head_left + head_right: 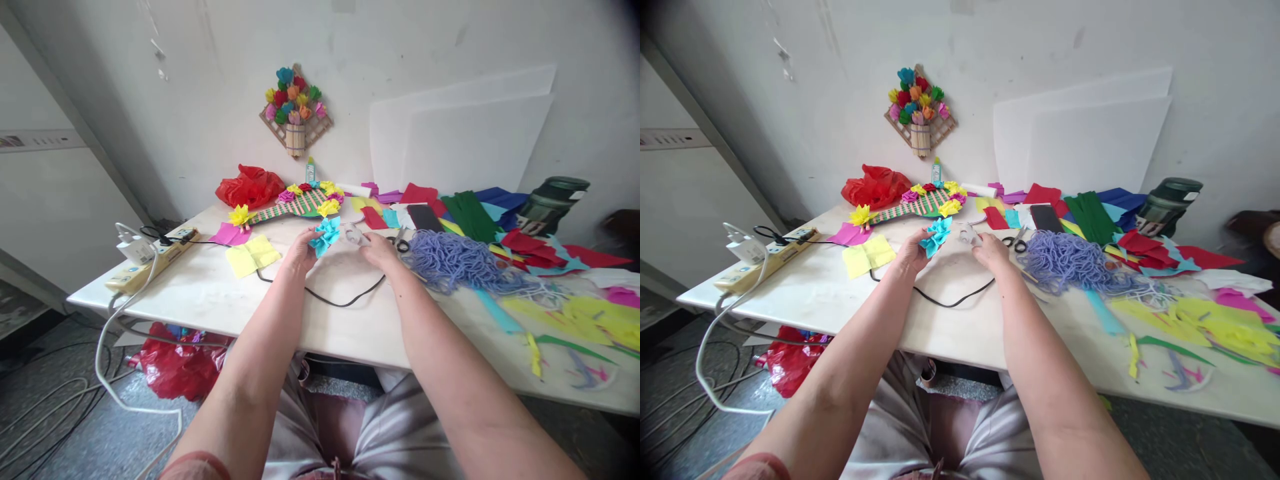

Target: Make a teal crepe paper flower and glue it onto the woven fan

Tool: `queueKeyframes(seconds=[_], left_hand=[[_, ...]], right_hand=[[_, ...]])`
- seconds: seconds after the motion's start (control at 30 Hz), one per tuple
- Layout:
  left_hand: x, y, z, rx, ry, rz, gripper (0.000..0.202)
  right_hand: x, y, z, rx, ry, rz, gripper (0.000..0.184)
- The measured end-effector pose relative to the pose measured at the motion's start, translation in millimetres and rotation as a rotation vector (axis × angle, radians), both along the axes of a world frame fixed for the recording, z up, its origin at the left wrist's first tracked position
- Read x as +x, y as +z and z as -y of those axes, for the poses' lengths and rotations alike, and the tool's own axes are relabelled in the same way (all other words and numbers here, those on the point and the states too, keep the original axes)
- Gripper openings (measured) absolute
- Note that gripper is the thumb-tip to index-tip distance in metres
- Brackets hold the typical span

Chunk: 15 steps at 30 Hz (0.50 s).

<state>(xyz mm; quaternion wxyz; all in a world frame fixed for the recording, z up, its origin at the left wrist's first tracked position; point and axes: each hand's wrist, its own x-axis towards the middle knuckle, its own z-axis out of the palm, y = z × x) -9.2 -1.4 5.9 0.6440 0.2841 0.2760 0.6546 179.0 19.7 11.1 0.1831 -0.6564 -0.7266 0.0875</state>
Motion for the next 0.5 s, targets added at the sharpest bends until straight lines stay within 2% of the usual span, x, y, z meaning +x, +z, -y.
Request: queueKeyframes(seconds=[0.23,0.5], left_hand=[[0,-1.4,0,0.039,-0.058,-0.054,0.02],[0,-3.7,-1,0.09,-0.077,-0.113,0.027]], right_hand=[[-9,-11.0,0,-0.013,0.166,0.176,0.045],[-12,-11.5,0,0.009,0.227,0.242,0.045]])
